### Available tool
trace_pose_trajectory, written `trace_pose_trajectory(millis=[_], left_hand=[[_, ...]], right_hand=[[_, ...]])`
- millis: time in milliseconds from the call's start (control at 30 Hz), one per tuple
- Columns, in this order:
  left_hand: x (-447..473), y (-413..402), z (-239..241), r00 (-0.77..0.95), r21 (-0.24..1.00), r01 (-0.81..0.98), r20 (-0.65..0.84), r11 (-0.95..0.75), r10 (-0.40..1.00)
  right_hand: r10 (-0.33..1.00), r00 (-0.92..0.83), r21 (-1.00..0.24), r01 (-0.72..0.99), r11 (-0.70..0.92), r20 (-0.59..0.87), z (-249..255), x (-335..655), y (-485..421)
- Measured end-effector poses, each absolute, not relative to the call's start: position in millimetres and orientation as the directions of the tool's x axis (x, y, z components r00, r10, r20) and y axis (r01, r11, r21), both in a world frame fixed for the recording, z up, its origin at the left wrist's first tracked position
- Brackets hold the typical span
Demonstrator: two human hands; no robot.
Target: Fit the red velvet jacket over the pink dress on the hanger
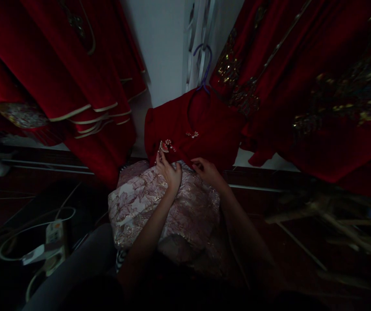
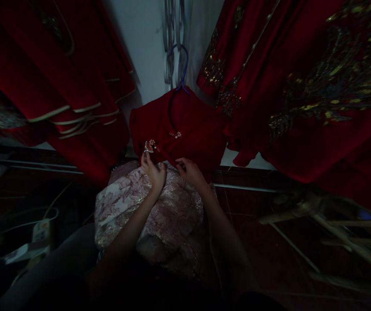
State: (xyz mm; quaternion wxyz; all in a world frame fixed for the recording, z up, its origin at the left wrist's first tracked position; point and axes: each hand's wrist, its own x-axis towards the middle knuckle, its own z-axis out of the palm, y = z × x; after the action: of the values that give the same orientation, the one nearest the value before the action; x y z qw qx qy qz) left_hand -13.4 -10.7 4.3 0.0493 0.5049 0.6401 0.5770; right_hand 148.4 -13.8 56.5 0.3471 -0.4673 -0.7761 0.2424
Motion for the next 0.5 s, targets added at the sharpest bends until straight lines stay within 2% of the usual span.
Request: trace_pose_trajectory(millis=[133,267,367,500], left_hand=[[-13,-13,5,-0.530,0.806,0.571,0.507,-0.156,0.680],[-14,-14,5,-0.599,0.852,0.508,0.452,-0.122,0.661],[-17,-14,4,-0.564,0.869,0.445,0.460,-0.217,0.685],[-21,-11,2,-0.437,0.805,0.469,0.568,-0.363,0.697]], right_hand=[[0.910,-0.311,-0.656,0.631,0.415,0.275,54,147,-11],[0.930,-0.277,-0.685,0.630,0.366,0.241,55,149,-10],[0.932,-0.227,-0.726,0.584,0.363,0.283,62,152,-12],[0.927,-0.085,-0.800,0.479,0.360,0.366,79,157,-15]])
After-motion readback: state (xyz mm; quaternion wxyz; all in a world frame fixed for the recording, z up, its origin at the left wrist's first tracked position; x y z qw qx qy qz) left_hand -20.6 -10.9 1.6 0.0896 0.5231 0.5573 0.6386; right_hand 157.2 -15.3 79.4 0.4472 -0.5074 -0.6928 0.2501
